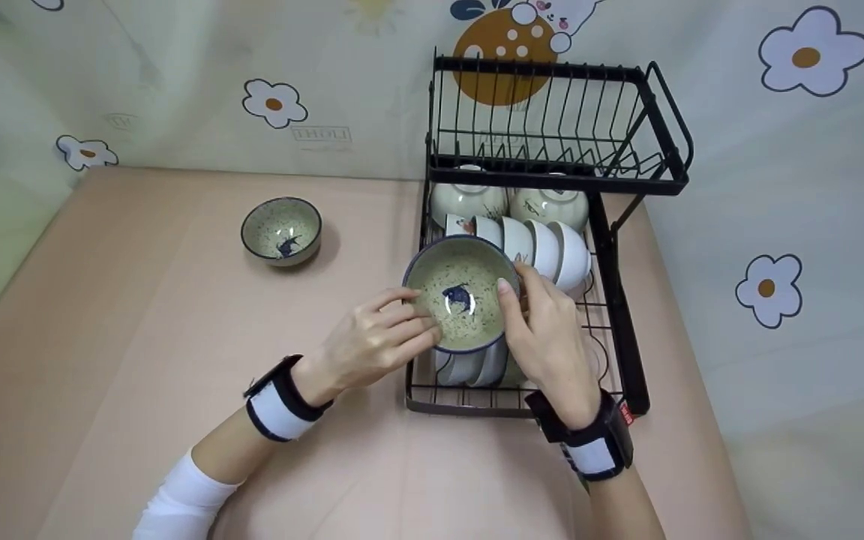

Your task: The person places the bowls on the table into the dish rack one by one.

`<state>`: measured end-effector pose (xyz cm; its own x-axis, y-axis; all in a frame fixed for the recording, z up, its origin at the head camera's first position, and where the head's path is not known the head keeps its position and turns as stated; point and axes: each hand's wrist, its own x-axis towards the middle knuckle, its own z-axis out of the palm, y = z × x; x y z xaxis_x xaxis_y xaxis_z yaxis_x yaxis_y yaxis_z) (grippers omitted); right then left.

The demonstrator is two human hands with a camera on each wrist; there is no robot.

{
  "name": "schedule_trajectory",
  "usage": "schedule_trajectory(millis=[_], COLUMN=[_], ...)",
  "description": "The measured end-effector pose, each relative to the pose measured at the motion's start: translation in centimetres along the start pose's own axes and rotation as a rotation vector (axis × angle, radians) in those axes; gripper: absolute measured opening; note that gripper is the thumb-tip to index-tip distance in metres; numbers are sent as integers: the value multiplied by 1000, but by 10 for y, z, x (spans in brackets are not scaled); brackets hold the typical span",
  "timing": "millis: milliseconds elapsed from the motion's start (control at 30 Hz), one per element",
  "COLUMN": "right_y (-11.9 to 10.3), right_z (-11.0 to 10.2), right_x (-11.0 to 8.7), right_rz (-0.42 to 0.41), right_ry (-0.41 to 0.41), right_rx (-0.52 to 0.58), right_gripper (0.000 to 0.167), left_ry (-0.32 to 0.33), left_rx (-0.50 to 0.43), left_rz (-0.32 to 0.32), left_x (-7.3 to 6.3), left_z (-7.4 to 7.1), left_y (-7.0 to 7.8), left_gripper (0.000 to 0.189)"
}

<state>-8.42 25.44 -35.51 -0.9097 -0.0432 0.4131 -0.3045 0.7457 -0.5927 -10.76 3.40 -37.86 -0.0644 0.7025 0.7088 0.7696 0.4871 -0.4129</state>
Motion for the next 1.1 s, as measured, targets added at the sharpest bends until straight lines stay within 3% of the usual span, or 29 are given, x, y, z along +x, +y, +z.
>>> schedule_trajectory(millis=[367, 600, 800, 1100], right_y=[-10, -12, -10, -4], right_z=[-3, -3, -3, -11], right_x=[-4, -2, -1, 2], right_rz=[211, 259, 270, 246], right_ry=[-115, -161, -144, -58], right_rx=[246, 408, 412, 323], right_gripper=[46, 55, 52, 48], left_ry=[49, 68, 69, -22], left_rx=[4, 17, 19, -2], left_rz=[8, 6, 7, -1], left_x=[1, 2, 3, 1], left_z=[5, 6, 9, 6], left_y=[8, 10, 14, 6], left_gripper=[7, 9, 8, 23])
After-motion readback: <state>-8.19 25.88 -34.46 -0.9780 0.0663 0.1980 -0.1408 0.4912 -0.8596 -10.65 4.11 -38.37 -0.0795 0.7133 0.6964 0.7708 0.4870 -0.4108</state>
